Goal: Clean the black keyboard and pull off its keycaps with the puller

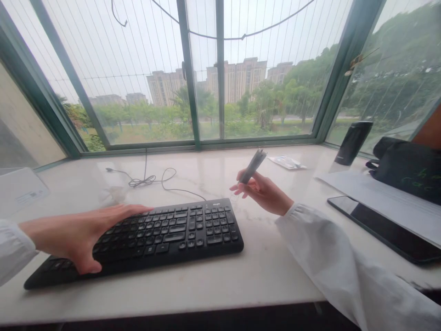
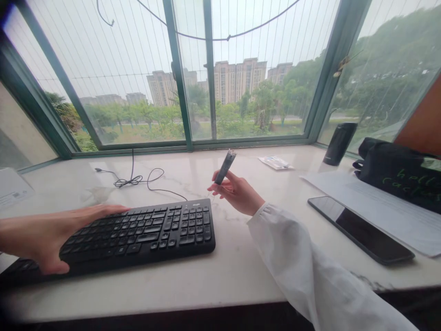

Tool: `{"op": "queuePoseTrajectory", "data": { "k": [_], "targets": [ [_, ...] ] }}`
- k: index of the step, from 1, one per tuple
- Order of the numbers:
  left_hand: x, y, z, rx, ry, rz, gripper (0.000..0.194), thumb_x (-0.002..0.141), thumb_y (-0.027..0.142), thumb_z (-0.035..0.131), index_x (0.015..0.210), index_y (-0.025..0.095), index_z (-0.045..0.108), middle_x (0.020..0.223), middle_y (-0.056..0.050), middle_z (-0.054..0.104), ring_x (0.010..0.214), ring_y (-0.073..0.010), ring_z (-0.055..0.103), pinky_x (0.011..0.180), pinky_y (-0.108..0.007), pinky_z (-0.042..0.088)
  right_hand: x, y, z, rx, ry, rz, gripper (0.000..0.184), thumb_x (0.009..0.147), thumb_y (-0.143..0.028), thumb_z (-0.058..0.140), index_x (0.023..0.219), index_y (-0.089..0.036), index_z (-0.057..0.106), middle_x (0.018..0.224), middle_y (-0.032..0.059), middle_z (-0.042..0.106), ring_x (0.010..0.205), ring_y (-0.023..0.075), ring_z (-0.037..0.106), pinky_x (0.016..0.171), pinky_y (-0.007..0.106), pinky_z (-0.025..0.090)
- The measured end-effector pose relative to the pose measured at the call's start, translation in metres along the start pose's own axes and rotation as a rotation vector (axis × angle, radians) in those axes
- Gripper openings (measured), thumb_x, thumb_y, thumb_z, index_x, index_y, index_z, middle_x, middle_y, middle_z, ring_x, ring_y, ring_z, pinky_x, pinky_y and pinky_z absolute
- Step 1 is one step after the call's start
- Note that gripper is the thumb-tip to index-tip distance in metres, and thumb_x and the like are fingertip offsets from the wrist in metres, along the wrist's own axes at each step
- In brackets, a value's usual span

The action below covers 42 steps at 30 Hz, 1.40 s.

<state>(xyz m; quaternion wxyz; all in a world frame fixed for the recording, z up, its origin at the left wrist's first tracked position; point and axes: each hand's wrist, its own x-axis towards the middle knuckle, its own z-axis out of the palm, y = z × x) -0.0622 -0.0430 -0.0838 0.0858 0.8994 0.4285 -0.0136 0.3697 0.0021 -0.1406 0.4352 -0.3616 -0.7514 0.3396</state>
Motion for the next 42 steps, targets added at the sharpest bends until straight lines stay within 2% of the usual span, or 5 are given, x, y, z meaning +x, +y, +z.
{"op": "queuePoseTrajectory", "data": {
  "k": [7, 12, 17, 32, 42],
  "targets": [
    [0.025, 0.022, -0.030, -0.016, -0.131, -0.022, 0.089, 0.076, 0.046, 0.075, 0.152, 0.038, 0.030, 0.160, -0.001, 0.029, 0.141, -0.0312, 0.036, 0.114, -0.046, 0.033, 0.007, 0.012, 0.003, 0.192, -0.166, 0.050, 0.038, 0.077, -0.041, 0.077, 0.089, -0.023, 0.046, 0.099, 0.0066, 0.076, 0.108, 0.0251, 0.069, 0.094, 0.041, 0.055],
    [0.102, 0.067, -0.020, -0.071, 0.039, 0.196, 0.049, 0.086, 0.055, 0.062, 0.131, 0.033, 0.060, 0.136, -0.002, 0.060, 0.121, -0.0219, 0.057, 0.102, -0.032, 0.046, -0.001, 0.026, -0.008, 0.232, -0.070, 0.087, 0.040, 0.075, -0.041, 0.079, 0.084, -0.023, 0.043, 0.097, 0.0088, 0.077, 0.098, 0.0248, 0.073, 0.088, 0.040, 0.058],
    [0.149, 0.101, 0.002, 0.017, 0.238, 0.161, 0.037, 0.089, 0.052, 0.059, 0.111, 0.025, 0.071, 0.109, -0.004, 0.072, 0.100, -0.0205, 0.065, 0.088, -0.032, 0.049, -0.007, 0.030, -0.011, 0.061, -0.135, 0.062, 0.037, 0.076, -0.035, 0.078, 0.081, -0.023, 0.044, 0.101, 0.0112, 0.077, 0.093, 0.0256, 0.073, 0.075, 0.035, 0.058],
    [0.152, 0.108, 0.049, 0.268, 0.333, 0.167, 0.029, 0.098, 0.035, 0.046, 0.115, 0.027, 0.068, 0.102, -0.003, 0.072, 0.091, -0.0218, 0.065, 0.084, -0.039, 0.049, -0.012, 0.031, -0.006, 0.048, -0.216, -0.058, 0.022, 0.080, -0.025, 0.072, 0.075, -0.023, 0.050, 0.072, 0.0026, 0.070, 0.096, 0.0244, 0.073, 0.061, 0.021, 0.053],
    [0.154, 0.109, 0.053, 0.286, 0.340, 0.194, 0.029, 0.097, 0.031, 0.046, 0.114, 0.028, 0.070, 0.100, -0.003, 0.071, 0.088, -0.0206, 0.066, 0.083, -0.039, 0.051, -0.009, 0.025, -0.019, -0.265, -0.353, -0.206, 0.006, 0.087, -0.027, 0.063, 0.084, -0.023, 0.061, 0.077, 0.0003, 0.071, 0.057, 0.0095, 0.064, 0.055, 0.019, 0.046]
  ]
}}
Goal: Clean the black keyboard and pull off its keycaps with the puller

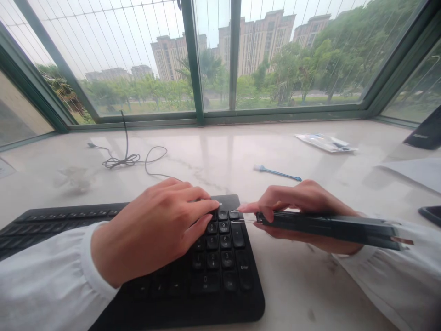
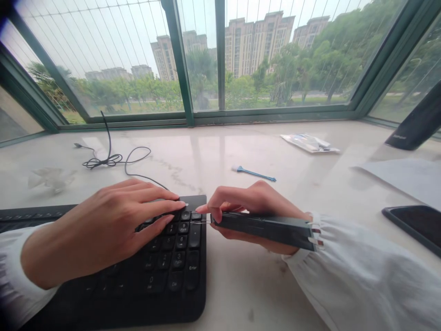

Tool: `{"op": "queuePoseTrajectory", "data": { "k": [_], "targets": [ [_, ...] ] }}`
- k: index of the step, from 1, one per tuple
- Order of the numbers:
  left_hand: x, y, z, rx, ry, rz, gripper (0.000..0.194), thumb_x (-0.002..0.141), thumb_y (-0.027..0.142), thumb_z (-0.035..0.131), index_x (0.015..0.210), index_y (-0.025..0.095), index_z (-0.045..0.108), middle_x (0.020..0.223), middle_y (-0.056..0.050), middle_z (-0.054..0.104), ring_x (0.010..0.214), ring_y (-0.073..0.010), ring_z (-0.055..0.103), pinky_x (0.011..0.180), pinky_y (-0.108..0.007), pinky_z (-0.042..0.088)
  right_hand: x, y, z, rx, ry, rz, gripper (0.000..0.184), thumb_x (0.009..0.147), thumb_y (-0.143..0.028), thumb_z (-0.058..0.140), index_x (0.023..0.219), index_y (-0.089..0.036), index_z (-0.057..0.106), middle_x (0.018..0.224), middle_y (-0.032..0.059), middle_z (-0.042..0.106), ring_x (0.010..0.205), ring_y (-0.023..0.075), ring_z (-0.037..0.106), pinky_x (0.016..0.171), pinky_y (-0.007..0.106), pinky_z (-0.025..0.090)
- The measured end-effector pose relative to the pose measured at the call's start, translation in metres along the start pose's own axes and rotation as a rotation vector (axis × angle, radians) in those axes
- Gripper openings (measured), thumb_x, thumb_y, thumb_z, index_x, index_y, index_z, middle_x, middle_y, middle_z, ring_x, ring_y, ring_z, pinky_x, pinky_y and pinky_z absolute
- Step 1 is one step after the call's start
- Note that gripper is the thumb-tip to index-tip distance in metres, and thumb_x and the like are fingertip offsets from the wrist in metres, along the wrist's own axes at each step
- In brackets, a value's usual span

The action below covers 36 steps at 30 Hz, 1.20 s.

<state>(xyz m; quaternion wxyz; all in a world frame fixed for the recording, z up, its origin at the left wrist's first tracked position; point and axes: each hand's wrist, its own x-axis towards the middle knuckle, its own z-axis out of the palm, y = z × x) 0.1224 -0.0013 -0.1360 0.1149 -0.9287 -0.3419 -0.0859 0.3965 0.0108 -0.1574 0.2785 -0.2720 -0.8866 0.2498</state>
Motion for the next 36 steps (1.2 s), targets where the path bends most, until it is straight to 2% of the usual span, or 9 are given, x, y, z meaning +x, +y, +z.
{"op": "queuePoseTrajectory", "data": {
  "k": [6, 10, 14, 20, 23, 29, 36],
  "targets": [
    [0.000, 0.002, 0.002, -0.009, 0.045, 0.030, 0.028, 0.096, 0.027, 0.048, 0.114, 0.029, 0.070, 0.097, -0.004, 0.071, 0.089, -0.0206, 0.066, 0.082, -0.037, 0.051, 0.009, -0.013, 0.000, -0.031, -0.038, 0.052, 0.005, 0.087, -0.024, 0.059, 0.084, -0.025, 0.064, 0.074, 0.0001, 0.072, 0.057, 0.0104, 0.065, 0.055, 0.019, 0.046],
    [0.000, 0.002, 0.003, 0.001, 0.045, 0.030, 0.028, 0.096, 0.027, 0.048, 0.114, 0.029, 0.070, 0.097, -0.003, 0.071, 0.089, -0.0212, 0.066, 0.082, -0.038, 0.052, 0.010, -0.013, -0.002, -0.087, -0.024, 0.017, 0.011, 0.083, -0.020, 0.061, 0.090, -0.024, 0.067, 0.075, -0.0020, 0.073, 0.055, 0.0075, 0.064, 0.056, 0.015, 0.046],
    [-0.001, 0.002, 0.002, 0.009, 0.041, 0.035, 0.028, 0.097, 0.026, 0.048, 0.116, 0.029, 0.069, 0.098, -0.003, 0.071, 0.088, -0.0215, 0.066, 0.080, -0.038, 0.052, 0.008, -0.012, -0.002, -0.120, -0.010, -0.014, 0.011, 0.082, -0.015, 0.062, 0.087, -0.023, 0.067, 0.078, -0.0021, 0.074, 0.057, 0.0069, 0.065, 0.058, 0.014, 0.046],
    [-0.001, 0.002, 0.002, -0.004, 0.058, 0.040, 0.026, 0.096, 0.024, 0.049, 0.109, 0.026, 0.071, 0.094, -0.004, 0.070, 0.086, -0.0199, 0.066, 0.080, -0.036, 0.053, 0.007, -0.014, 0.004, -0.103, 0.013, -0.004, 0.011, 0.086, -0.020, 0.058, 0.088, -0.023, 0.068, 0.079, -0.0002, 0.075, 0.060, 0.0090, 0.066, 0.061, 0.017, 0.049],
    [-0.001, 0.002, 0.002, -0.023, 0.086, 0.045, 0.024, 0.095, 0.024, 0.049, 0.105, 0.025, 0.072, 0.092, -0.005, 0.070, 0.085, -0.0186, 0.066, 0.081, -0.033, 0.053, 0.006, -0.014, 0.008, -0.091, 0.025, 0.027, 0.010, 0.086, -0.023, 0.060, 0.091, -0.024, 0.068, 0.080, -0.0003, 0.075, 0.058, 0.0093, 0.064, 0.059, 0.018, 0.048],
    [-0.002, 0.002, 0.002, -0.026, 0.090, 0.049, 0.023, 0.095, 0.023, 0.050, 0.104, 0.024, 0.071, 0.092, -0.005, 0.070, 0.085, -0.0184, 0.066, 0.080, -0.032, 0.053, 0.008, -0.010, 0.014, 0.061, 0.136, 0.152, 0.013, 0.086, -0.029, 0.065, 0.093, -0.021, 0.072, 0.082, 0.0030, 0.074, 0.068, 0.0147, 0.066, 0.061, 0.023, 0.051],
    [-0.003, 0.002, 0.003, 0.005, 0.068, 0.056, 0.024, 0.096, 0.023, 0.048, 0.105, 0.023, 0.070, 0.093, -0.006, 0.069, 0.086, -0.0190, 0.065, 0.076, -0.032, 0.053, 0.009, -0.012, 0.006, 0.096, 0.080, 0.205, 0.013, 0.084, -0.026, 0.066, 0.095, -0.020, 0.072, 0.083, 0.0031, 0.073, 0.070, 0.0157, 0.066, 0.062, 0.025, 0.052]
  ]
}}
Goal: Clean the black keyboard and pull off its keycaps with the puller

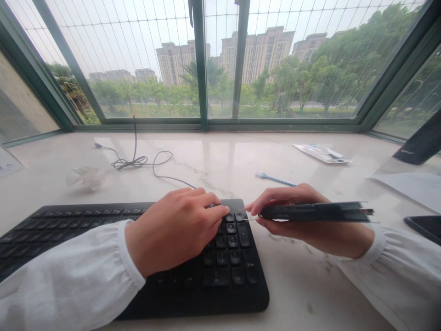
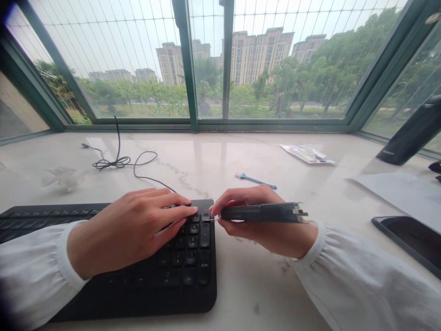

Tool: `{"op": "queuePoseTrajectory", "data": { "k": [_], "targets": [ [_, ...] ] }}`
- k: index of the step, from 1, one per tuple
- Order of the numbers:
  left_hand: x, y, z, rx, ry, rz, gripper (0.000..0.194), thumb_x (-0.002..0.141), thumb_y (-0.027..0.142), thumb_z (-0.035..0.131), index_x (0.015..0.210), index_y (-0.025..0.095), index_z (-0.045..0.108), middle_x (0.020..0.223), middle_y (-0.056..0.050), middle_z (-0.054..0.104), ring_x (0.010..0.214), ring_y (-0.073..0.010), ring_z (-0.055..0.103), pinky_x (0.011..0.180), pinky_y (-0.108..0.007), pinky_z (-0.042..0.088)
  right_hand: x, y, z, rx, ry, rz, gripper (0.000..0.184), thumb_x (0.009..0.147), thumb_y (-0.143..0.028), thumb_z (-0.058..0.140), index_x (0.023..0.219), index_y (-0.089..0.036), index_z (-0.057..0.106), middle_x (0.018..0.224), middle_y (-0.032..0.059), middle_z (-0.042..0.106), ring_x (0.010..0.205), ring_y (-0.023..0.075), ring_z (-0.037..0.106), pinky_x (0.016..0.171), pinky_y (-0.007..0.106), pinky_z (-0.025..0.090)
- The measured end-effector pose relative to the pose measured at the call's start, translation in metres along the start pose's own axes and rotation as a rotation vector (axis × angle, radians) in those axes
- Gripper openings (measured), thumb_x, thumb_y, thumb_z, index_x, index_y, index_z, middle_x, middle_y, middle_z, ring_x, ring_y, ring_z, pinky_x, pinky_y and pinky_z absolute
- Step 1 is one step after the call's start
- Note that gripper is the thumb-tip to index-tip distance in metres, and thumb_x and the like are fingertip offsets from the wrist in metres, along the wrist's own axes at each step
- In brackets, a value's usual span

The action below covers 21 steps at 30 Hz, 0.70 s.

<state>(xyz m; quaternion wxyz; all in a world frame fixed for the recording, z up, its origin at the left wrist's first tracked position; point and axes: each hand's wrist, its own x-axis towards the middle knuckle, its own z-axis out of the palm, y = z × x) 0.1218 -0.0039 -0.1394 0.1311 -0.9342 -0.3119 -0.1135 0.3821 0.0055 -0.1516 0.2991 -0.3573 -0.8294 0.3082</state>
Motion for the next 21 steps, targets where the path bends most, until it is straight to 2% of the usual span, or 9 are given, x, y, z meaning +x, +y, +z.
{"op": "queuePoseTrajectory", "data": {
  "k": [5, 9, 13, 16, 21],
  "targets": [
    [0.001, 0.000, -0.002, -0.006, -0.027, 0.005, 0.024, 0.095, 0.021, 0.048, 0.105, 0.022, 0.069, 0.092, -0.006, 0.069, 0.085, -0.0184, 0.065, 0.075, -0.031, 0.053, 0.001, 0.000, 0.007, -0.064, 0.053, -0.008, 0.015, 0.081, -0.019, 0.066, 0.095, -0.022, 0.071, 0.074, -0.0014, 0.070, 0.059, 0.0115, 0.059, 0.053, 0.022, 0.046],
    [0.002, 0.001, -0.004, 0.005, -0.047, 0.005, 0.024, 0.095, 0.021, 0.047, 0.106, 0.021, 0.069, 0.092, -0.006, 0.068, 0.084, -0.0182, 0.064, 0.073, -0.030, 0.053, 0.004, 0.000, 0.015, -0.037, 0.062, -0.010, 0.011, 0.081, -0.020, 0.067, 0.091, -0.022, 0.071, 0.081, 0.0002, 0.072, 0.067, 0.0129, 0.063, 0.059, 0.023, 0.049],
    [0.002, 0.001, -0.004, 0.018, -0.053, 0.009, 0.024, 0.096, 0.021, 0.047, 0.106, 0.021, 0.068, 0.091, -0.006, 0.068, 0.083, -0.0176, 0.064, 0.072, -0.029, 0.053, 0.005, 0.000, 0.014, 0.028, 0.013, -0.002, 0.017, 0.084, -0.033, 0.069, 0.090, -0.017, 0.068, 0.085, 0.0056, 0.074, 0.073, 0.0159, 0.066, 0.061, 0.024, 0.049],
    [0.002, 0.000, -0.004, 0.022, -0.058, 0.008, 0.023, 0.096, 0.021, 0.047, 0.105, 0.020, 0.069, 0.091, -0.006, 0.068, 0.082, -0.0173, 0.064, 0.072, -0.029, 0.053, 0.004, -0.001, 0.010, -0.037, -0.017, -0.029, 0.019, 0.088, -0.034, 0.066, 0.092, -0.016, 0.068, 0.077, 0.0033, 0.072, 0.063, 0.0118, 0.061, 0.059, 0.022, 0.046],
    [0.001, 0.000, -0.004, 0.021, -0.061, 0.010, 0.023, 0.096, 0.021, 0.047, 0.104, 0.020, 0.068, 0.091, -0.006, 0.067, 0.082, -0.0176, 0.063, 0.070, -0.029, 0.052, 0.003, -0.008, 0.001, -0.192, -0.084, -0.081, 0.015, 0.091, -0.031, 0.060, 0.096, -0.019, 0.068, 0.073, -0.0002, 0.070, 0.059, 0.0096, 0.059, 0.058, 0.021, 0.044]
  ]
}}
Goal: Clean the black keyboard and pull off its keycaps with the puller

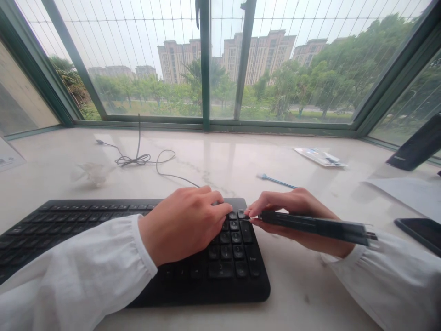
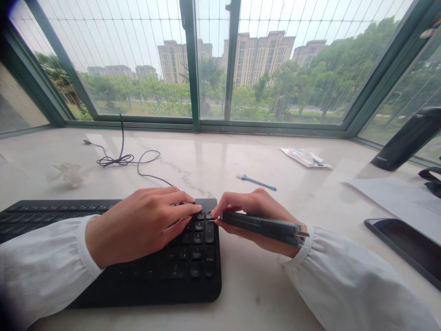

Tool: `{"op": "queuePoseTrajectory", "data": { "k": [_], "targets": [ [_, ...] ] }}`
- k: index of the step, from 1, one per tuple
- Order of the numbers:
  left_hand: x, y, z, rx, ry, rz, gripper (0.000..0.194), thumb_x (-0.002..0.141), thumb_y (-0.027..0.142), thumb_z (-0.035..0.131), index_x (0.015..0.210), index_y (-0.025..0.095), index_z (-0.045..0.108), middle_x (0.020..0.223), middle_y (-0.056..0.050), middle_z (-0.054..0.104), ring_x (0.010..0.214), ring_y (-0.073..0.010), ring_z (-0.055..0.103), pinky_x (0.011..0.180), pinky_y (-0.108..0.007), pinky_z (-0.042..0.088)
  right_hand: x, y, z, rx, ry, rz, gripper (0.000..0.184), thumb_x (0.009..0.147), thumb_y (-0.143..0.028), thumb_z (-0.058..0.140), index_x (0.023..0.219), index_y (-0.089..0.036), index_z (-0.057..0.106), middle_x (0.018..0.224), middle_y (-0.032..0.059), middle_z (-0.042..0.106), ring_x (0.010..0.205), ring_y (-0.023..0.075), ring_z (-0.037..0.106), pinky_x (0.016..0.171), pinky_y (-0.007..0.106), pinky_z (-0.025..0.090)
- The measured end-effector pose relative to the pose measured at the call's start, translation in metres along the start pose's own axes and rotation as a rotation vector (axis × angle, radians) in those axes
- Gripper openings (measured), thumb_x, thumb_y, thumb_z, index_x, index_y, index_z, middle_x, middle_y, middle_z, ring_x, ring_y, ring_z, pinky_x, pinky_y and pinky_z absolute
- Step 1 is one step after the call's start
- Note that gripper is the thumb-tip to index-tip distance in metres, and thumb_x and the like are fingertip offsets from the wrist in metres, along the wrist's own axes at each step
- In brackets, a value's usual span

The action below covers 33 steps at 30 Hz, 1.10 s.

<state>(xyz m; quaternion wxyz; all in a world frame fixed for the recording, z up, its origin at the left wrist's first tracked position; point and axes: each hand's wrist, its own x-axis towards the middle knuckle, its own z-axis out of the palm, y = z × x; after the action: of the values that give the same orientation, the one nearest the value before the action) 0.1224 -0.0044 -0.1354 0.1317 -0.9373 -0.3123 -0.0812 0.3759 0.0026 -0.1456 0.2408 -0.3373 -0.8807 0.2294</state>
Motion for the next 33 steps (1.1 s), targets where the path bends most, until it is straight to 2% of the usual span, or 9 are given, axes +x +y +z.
{"op": "queuePoseTrajectory", "data": {
  "k": [7, 18, 27, 33],
  "targets": [
    [0.000, 0.000, 0.000, -0.007, -0.026, -0.004, 0.022, 0.096, 0.022, 0.047, 0.105, 0.020, 0.068, 0.091, -0.005, 0.067, 0.083, -0.0185, 0.063, 0.071, -0.031, 0.052, 0.003, -0.009, -0.005, -0.125, -0.048, -0.146, 0.014, 0.092, -0.018, 0.051, 0.094, -0.020, 0.065, 0.084, 0.0030, 0.072, 0.073, 0.0134, 0.068, 0.068, 0.022, 0.050],
    [-0.001, 0.000, 0.002, -0.004, -0.029, -0.005, 0.022, 0.095, 0.022, 0.048, 0.107, 0.021, 0.067, 0.092, -0.004, 0.067, 0.082, -0.0197, 0.062, 0.069, -0.033, 0.052, 0.002, -0.015, 0.004, -0.204, -0.042, -0.205, 0.015, 0.095, -0.012, 0.049, 0.097, -0.018, 0.062, 0.087, 0.0048, 0.070, 0.075, 0.0115, 0.067, 0.071, 0.020, 0.052],
    [-0.001, 0.000, 0.001, -0.019, -0.001, 0.002, 0.021, 0.095, 0.022, 0.049, 0.105, 0.020, 0.067, 0.090, -0.006, 0.066, 0.083, -0.0178, 0.062, 0.071, -0.029, 0.052, -0.005, -0.008, 0.006, -0.272, 0.003, -0.331, 0.022, 0.097, -0.008, 0.043, 0.102, -0.018, 0.061, 0.093, 0.0078, 0.071, 0.085, 0.0139, 0.070, 0.077, 0.021, 0.055],
    [-0.002, -0.002, 0.003, -0.026, 0.004, -0.001, 0.023, 0.096, 0.023, 0.047, 0.105, 0.020, 0.068, 0.091, -0.005, 0.067, 0.083, -0.0184, 0.062, 0.070, -0.031, 0.052, -0.006, -0.006, 0.009, -0.360, 0.070, -0.460, 0.024, 0.098, -0.006, 0.038, 0.104, -0.016, 0.059, 0.094, 0.0107, 0.073, 0.089, 0.0155, 0.071, 0.076, 0.023, 0.058]
  ]
}}
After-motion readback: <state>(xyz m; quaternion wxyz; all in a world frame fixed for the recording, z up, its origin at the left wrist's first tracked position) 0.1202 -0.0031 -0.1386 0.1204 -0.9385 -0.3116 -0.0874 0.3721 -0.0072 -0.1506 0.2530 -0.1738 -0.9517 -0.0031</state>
